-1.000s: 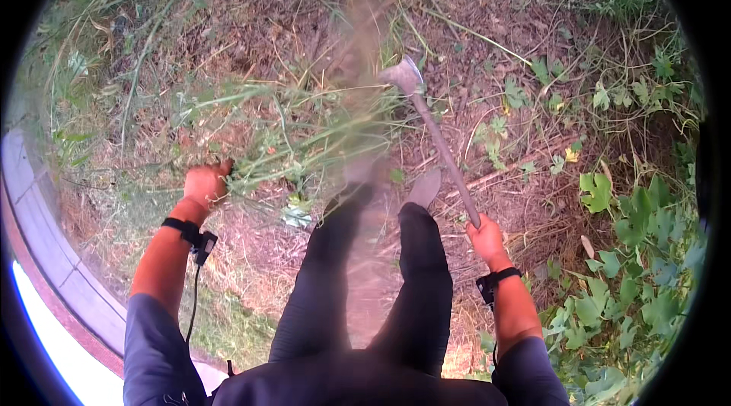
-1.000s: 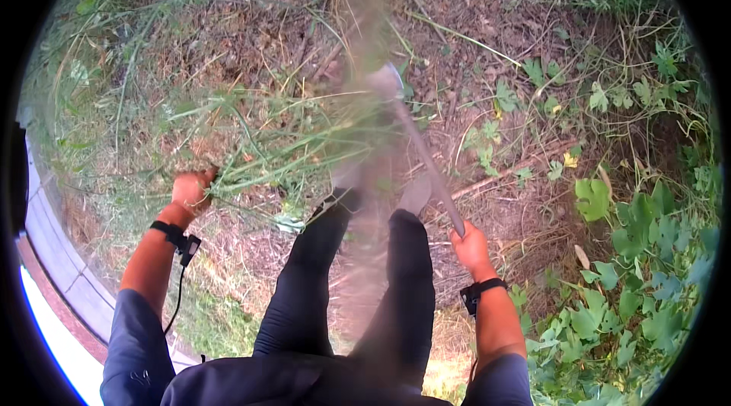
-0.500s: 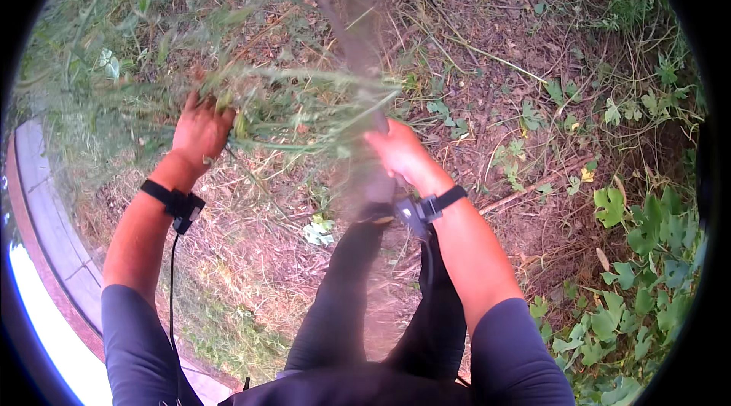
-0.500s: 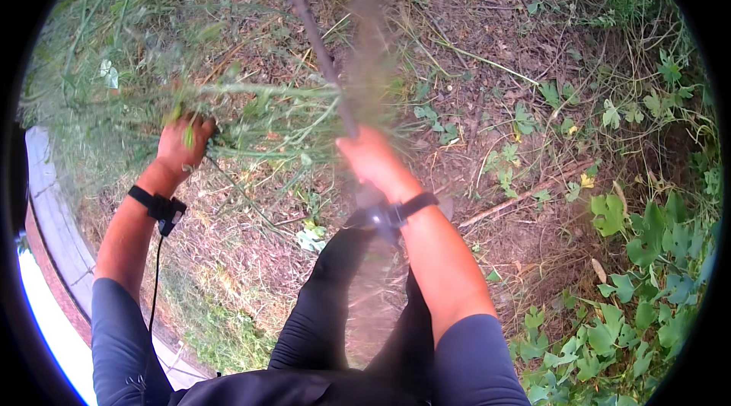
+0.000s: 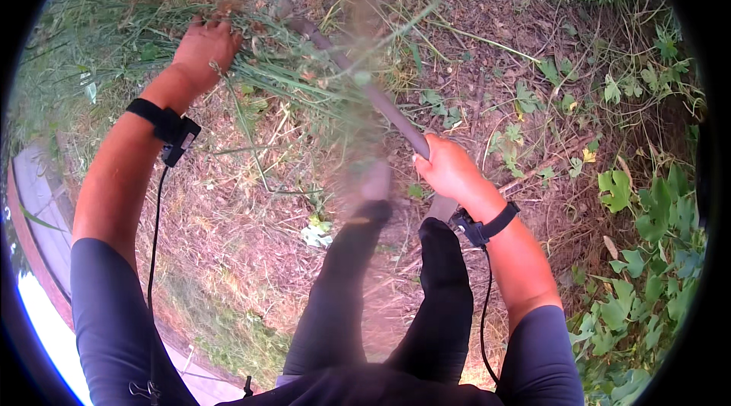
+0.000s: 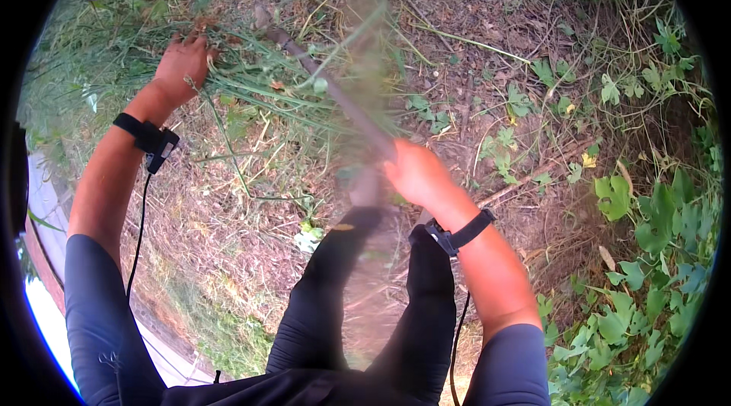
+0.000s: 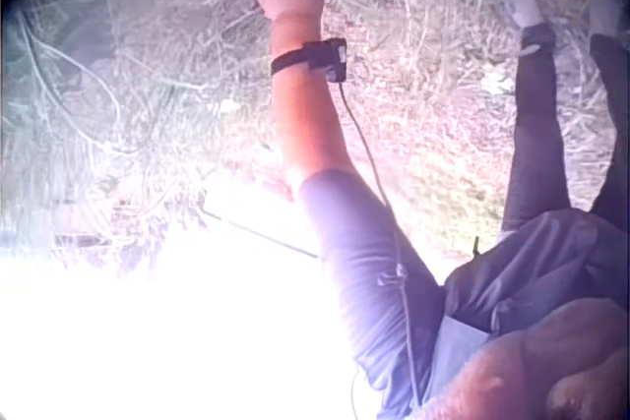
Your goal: The person cuts weeds and grass using a sickle, gathering the cut vegetation by hand and moving it to the side.
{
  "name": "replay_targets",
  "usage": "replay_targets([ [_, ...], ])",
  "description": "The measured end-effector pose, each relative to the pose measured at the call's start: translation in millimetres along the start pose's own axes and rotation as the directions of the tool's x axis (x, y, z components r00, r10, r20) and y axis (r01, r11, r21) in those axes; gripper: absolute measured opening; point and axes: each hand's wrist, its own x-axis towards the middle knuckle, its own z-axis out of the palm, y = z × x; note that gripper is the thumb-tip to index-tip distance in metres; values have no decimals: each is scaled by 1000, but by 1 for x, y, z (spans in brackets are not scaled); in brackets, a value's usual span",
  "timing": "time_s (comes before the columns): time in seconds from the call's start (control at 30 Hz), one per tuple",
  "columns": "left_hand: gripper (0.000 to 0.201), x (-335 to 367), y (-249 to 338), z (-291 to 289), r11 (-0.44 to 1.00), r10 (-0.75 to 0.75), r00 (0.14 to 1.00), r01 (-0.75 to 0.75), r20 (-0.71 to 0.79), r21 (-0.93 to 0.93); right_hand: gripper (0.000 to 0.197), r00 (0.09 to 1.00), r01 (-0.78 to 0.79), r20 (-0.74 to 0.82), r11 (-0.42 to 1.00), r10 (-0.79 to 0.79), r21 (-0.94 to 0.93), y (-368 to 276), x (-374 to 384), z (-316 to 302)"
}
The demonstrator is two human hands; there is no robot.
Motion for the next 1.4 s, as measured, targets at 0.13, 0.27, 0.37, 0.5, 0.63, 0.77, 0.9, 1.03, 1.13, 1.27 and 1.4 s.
replay_targets([
  [0.13, 17, 8, 1, 23, 995, -66, 997, 68, 26, -74, 26, 1000, -3, 11, 1000, 3, -19, 21, 6, -3],
  [0.27, 24, 1, 4, 57, 961, -138, 983, 163, 124, -223, 25, 1000, 13, -27, 993, -9, 120, 25, 35, -2],
  [0.37, 22, -11, 16, 81, 941, -167, 973, 206, 162, -268, 31, 994, -28, -100, 996, 37, 87, 14, 89, -5],
  [0.5, 15, -7, 29, 99, 930, -163, 965, 221, 207, -294, 28, 966, 25, -255, 1000, -27, -14, 13, 158, -8],
  [0.63, 18, -10, 39, 126, 929, -158, 972, 206, 173, -307, 29, 955, -135, -279, 984, 99, -113, 59, 176, 3],
  [0.77, 20, -31, 59, 148, 877, -138, 965, 224, 223, -425, 27, 958, -172, -231, 985, 172, 18, 134, 117, 42],
  [0.9, 19, -39, 73, 139, 865, -172, 933, 297, 316, -404, 28, 945, -169, -290, 985, 152, -34, 90, 134, 38],
  [1.03, 19, -43, 83, 137, 839, -168, 930, 308, 327, -448, 26, 916, -175, -353, 982, 191, 77, 83, 152, 21],
  [1.13, 19, -44, 82, 133, 823, -167, 943, 294, 288, -485, 25, 936, -128, -337, 989, 97, -72, 117, 132, 22],
  [1.27, 19, -50, 90, 138, 851, -163, 935, 295, 314, -435, 22, 968, -163, -201, 985, 149, -58, 206, 8, 31],
  [1.4, 19, -51, 94, 130, 840, -148, 918, 313, 369, -442, 21, 949, -229, -207, 972, 236, 59, 155, 17, 18],
])
